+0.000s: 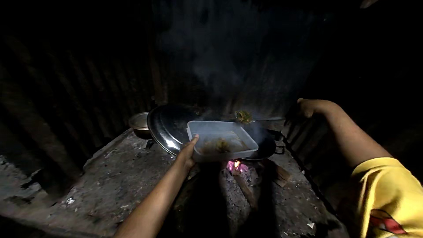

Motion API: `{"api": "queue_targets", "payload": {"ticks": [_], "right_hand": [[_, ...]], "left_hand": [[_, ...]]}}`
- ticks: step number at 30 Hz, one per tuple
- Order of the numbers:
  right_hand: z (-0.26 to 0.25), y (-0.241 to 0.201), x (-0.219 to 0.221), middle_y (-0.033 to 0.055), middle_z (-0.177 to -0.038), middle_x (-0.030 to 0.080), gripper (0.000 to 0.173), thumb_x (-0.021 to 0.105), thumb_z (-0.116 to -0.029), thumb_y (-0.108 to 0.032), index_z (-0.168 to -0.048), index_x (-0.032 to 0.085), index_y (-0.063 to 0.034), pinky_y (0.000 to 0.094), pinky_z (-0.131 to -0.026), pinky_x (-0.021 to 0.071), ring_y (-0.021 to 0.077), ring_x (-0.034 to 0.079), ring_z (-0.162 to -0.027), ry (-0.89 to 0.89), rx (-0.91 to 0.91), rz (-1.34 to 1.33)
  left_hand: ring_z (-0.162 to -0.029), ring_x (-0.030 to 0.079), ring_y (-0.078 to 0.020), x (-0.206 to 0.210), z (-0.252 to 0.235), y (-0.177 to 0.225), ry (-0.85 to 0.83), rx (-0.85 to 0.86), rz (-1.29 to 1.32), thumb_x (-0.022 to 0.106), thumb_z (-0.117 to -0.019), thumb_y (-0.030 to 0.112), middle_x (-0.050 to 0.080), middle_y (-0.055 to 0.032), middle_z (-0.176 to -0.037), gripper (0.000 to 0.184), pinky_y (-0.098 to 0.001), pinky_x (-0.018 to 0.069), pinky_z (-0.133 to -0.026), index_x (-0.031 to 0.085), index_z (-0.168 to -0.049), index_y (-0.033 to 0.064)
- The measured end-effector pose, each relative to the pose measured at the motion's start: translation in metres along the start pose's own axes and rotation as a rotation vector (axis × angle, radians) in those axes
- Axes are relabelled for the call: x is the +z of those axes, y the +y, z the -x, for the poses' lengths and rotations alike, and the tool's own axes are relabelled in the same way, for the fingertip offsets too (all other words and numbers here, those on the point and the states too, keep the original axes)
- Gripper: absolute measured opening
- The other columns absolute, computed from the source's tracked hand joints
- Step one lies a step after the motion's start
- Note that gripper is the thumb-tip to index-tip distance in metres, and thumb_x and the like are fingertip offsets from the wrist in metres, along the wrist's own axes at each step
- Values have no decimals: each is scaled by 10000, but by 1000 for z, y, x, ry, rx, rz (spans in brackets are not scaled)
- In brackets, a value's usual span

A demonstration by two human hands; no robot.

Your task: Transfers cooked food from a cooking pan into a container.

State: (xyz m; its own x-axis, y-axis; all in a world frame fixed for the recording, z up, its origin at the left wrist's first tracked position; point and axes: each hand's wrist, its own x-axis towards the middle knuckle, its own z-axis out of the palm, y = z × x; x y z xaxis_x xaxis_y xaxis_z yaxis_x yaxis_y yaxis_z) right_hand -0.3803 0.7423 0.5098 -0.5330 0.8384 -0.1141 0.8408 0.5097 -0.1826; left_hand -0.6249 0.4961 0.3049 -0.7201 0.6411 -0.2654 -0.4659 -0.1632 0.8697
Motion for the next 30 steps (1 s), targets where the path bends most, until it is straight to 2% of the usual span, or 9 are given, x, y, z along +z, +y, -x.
{"api": "queue_targets", "payload": {"ticks": [5,9,11,16,20,22,25,28,30], "right_hand": [[38,-29,-7,140,-873,662,105,632,-1019,-56,-1037,727,-15,424,-736,514,219,592,-726,-25,-149,149],[64,-58,8,137,-1027,737,169,674,-1013,-212,-1149,771,-194,610,-842,516,347,683,-963,13,-184,415],[81,-72,17,149,-1070,733,191,651,-1028,-287,-1148,763,-189,630,-861,507,382,679,-1040,45,-177,517],[102,-69,38,176,-911,717,145,626,-1020,-136,-969,734,-55,571,-839,506,390,697,-893,362,-324,766],[82,-34,57,216,-889,705,308,622,-950,48,-1170,769,-111,521,-671,497,400,686,-760,739,-641,819],[80,-28,54,225,-936,719,257,622,-998,-43,-1202,755,-126,559,-697,512,430,698,-817,667,-511,732],[66,-17,28,203,-1014,727,188,637,-1035,-231,-1145,738,-117,641,-778,527,435,695,-962,333,-176,385],[22,31,15,164,-947,713,215,645,-1035,-194,-1195,734,-82,536,-790,532,293,657,-810,175,-144,-40],[0,52,21,187,-961,712,197,647,-1031,-158,-1172,729,-47,541,-802,542,314,669,-820,186,-75,-76]], "left_hand": [[-975,676,-236,16,-12,-10,-57,29,-4,516,-1072,368,672,-171,-1117,441,-399,571,-850,572,-1288,-12],[-1067,670,-264,19,-20,-18,-78,47,-140,487,-1063,481,675,-178,-1198,545,-453,555,-925,596,-1307,6],[-1068,670,-267,18,-23,-20,-97,55,-166,474,-1064,494,672,-180,-1201,561,-460,559,-923,585,-1319,7],[-1031,672,-263,15,-15,-17,-65,47,-207,462,-1073,483,673,-187,-1166,552,-450,561,-891,596,-1293,-6],[-1051,671,-279,12,-15,-18,-60,17,-36,456,-1078,460,669,-188,-1186,529,-467,566,-887,562,-1337,12],[-1030,673,-263,11,-14,-16,-64,13,32,467,-1080,426,670,-180,-1166,495,-440,569,-873,557,-1336,12],[-921,688,-254,8,-13,-9,-57,-42,140,504,-1069,384,677,-170,-1068,436,-422,590,-783,551,-1299,16],[-935,674,-257,0,-15,0,-31,-47,107,482,-1074,403,662,-171,-1093,457,-431,581,-785,526,-1336,31],[-970,673,-267,-5,-14,6,5,-21,117,486,-1074,401,659,-177,-1132,464,-444,580,-809,512,-1362,38]]}}
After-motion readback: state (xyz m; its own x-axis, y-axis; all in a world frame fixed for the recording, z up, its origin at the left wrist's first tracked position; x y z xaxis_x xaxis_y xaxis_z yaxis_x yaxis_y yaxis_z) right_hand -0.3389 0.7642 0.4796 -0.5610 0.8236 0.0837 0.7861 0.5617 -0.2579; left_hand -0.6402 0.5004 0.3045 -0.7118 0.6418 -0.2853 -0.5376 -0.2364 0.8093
